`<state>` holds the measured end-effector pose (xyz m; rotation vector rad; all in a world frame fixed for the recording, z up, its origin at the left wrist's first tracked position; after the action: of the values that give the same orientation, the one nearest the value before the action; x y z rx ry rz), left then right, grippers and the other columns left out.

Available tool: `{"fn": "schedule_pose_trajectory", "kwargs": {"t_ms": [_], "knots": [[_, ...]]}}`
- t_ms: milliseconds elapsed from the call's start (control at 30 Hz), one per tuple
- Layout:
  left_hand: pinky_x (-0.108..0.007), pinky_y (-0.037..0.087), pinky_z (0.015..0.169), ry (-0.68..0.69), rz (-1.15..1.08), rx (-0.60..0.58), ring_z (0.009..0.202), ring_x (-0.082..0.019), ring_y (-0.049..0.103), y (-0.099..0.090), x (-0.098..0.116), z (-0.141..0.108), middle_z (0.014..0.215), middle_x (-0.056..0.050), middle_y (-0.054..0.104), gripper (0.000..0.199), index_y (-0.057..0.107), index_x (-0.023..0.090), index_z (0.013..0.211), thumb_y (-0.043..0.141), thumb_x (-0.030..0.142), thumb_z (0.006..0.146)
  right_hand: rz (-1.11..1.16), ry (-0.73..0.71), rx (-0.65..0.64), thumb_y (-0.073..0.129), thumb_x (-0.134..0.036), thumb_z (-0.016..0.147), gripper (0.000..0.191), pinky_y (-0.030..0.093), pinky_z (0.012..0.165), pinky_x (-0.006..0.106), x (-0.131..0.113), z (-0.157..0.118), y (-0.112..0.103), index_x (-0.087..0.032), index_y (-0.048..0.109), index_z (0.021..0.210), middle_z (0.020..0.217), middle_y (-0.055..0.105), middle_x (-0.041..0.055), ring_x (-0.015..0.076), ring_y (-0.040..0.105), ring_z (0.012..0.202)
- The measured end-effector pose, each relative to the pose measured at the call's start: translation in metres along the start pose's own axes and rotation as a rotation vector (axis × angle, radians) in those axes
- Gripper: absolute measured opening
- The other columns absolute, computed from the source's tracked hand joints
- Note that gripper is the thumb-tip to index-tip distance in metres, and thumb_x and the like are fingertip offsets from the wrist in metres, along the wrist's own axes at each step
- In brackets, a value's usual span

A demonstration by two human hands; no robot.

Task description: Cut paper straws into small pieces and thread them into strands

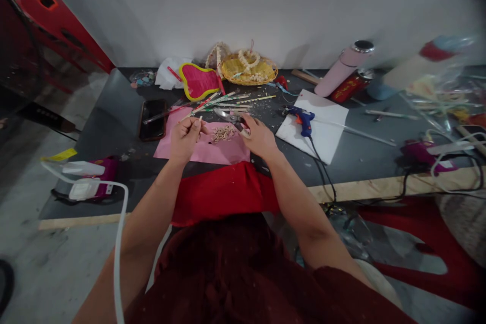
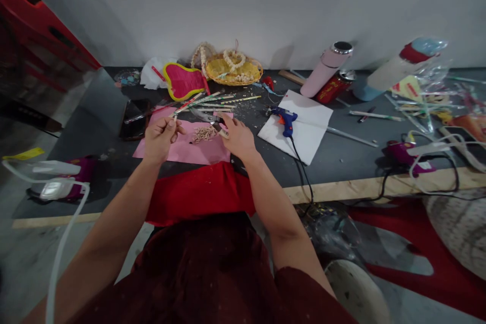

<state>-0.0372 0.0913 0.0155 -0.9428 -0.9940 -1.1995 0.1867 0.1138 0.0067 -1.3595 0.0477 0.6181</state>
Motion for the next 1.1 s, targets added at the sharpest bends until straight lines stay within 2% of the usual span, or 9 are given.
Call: {"fn": "schedule_pose_trajectory", "kwargs": {"t_ms": [133, 300, 433, 500, 567, 633, 733, 967, 1100], "knots": [[-0.02, 0.035, 0.042, -0.008, 0.014, -0.038, 0.043, -0.005, 0.042, 0.007, 0.0, -0.003, 0.072, -0.003, 0.071, 0.023, 0.064, 0.019, 0.086, 0.058, 0.041, 0.089, -0.078, 0.133, 0.033, 0.06, -0.046, 0.085, 0.069, 0.047, 0.088, 0.049, 0.012, 0.001, -0.001, -0.02, 0.038, 0.145, 0.119, 0.062, 0.0165, 0.0341, 0.057, 0.108], [-0.019, 0.041, 0.047, -0.026, 0.116, -0.071, 0.049, -0.006, 0.052, 0.015, 0.005, -0.008, 0.074, -0.004, 0.072, 0.02, 0.063, 0.017, 0.091, 0.058, 0.036, 0.087, -0.14, 0.21, 0.054, 0.06, -0.054, 0.083, 0.066, 0.045, 0.087, 0.052, 0.02, -0.001, -0.001, -0.023, 0.045, 0.139, 0.12, 0.061, 0.0169, 0.0357, 0.054, 0.108], [-0.022, 0.05, 0.059, 0.028, 0.233, -0.131, 0.063, -0.011, 0.065, 0.023, 0.006, -0.012, 0.076, -0.004, 0.073, 0.015, 0.063, 0.017, 0.087, 0.059, 0.032, 0.086, -0.106, 0.146, 0.131, 0.054, -0.052, 0.087, 0.05, 0.042, 0.09, 0.053, 0.01, -0.001, -0.01, -0.024, 0.055, 0.129, 0.127, 0.057, 0.0148, 0.0363, 0.046, 0.116], [-0.024, 0.052, 0.064, 0.056, 0.284, -0.163, 0.069, -0.013, 0.068, 0.027, 0.004, -0.015, 0.078, -0.004, 0.073, 0.013, 0.063, 0.018, 0.089, 0.058, 0.03, 0.086, 0.009, 0.059, 0.178, 0.046, -0.044, 0.093, 0.036, 0.041, 0.092, 0.048, -0.003, -0.002, -0.016, -0.023, 0.061, 0.118, 0.122, 0.059, 0.0123, 0.0312, 0.048, 0.114], [-0.026, 0.053, 0.068, 0.081, 0.34, -0.193, 0.073, -0.015, 0.07, 0.031, 0.002, -0.017, 0.081, -0.004, 0.074, 0.012, 0.063, 0.019, 0.092, 0.058, 0.028, 0.086, 0.201, -0.014, 0.183, 0.037, -0.041, 0.098, 0.033, 0.043, 0.088, 0.039, -0.016, -0.003, -0.018, -0.021, 0.063, 0.106, 0.107, 0.064, 0.0096, 0.0237, 0.055, 0.102], [-0.026, 0.052, 0.069, 0.113, 0.412, -0.216, 0.075, -0.015, 0.069, 0.034, 0.002, -0.02, 0.083, -0.004, 0.074, 0.012, 0.064, 0.021, 0.094, 0.058, 0.026, 0.085, 0.405, -0.033, 0.097, 0.033, -0.048, 0.099, 0.04, 0.044, 0.072, 0.03, -0.026, -0.004, -0.012, -0.02, 0.061, 0.097, 0.088, 0.064, 0.0057, 0.0177, 0.057, 0.08], [-0.027, 0.051, 0.068, 0.171, 0.532, -0.248, 0.075, -0.016, 0.068, 0.039, 0.007, -0.022, 0.086, -0.003, 0.074, 0.012, 0.065, 0.021, 0.094, 0.058, 0.026, 0.085, 0.586, -0.043, -0.071, 0.03, -0.058, 0.097, 0.049, 0.039, 0.062, 0.025, -0.038, -0.007, 0.004, -0.019, 0.058, 0.084, 0.07, 0.058, 0.0007, 0.0134, 0.052, 0.066], [-0.036, 0.051, 0.086, 0.363, 0.634, -0.281, 0.093, -0.021, 0.066, 0.047, 0.019, -0.026, 0.095, -0.007, 0.073, 0.014, 0.066, 0.021, 0.091, 0.054, 0.024, 0.086, 0.756, -0.118, -0.257, 0.031, -0.058, 0.097, 0.051, 0.039, 0.062, 0.025, -0.049, -0.008, 0.018, -0.019, 0.052, 0.071, 0.067, 0.056, -0.0004, 0.0116, 0.05, 0.063], [-0.037, 0.051, 0.087, 0.405, 0.673, -0.289, 0.093, -0.021, 0.066, 0.047, 0.019, -0.025, 0.095, -0.007, 0.073, 0.014, 0.066, 0.022, 0.091, 0.053, 0.021, 0.086, 0.869, -0.104, -0.29, 0.035, -0.057, 0.096, 0.049, 0.037, 0.059, 0.025, -0.049, -0.009, 0.02, -0.019, 0.053, 0.071, 0.064, 0.053, -0.0011, 0.0106, 0.047, 0.06]]}}
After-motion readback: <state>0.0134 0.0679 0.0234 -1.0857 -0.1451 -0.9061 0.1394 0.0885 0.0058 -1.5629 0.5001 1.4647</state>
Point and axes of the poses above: each hand's wrist, its own z-axis towards the middle knuckle, its own y-axis out of the palm, x = y × z, the point moved 7 cm from there along z, towards the middle knuckle
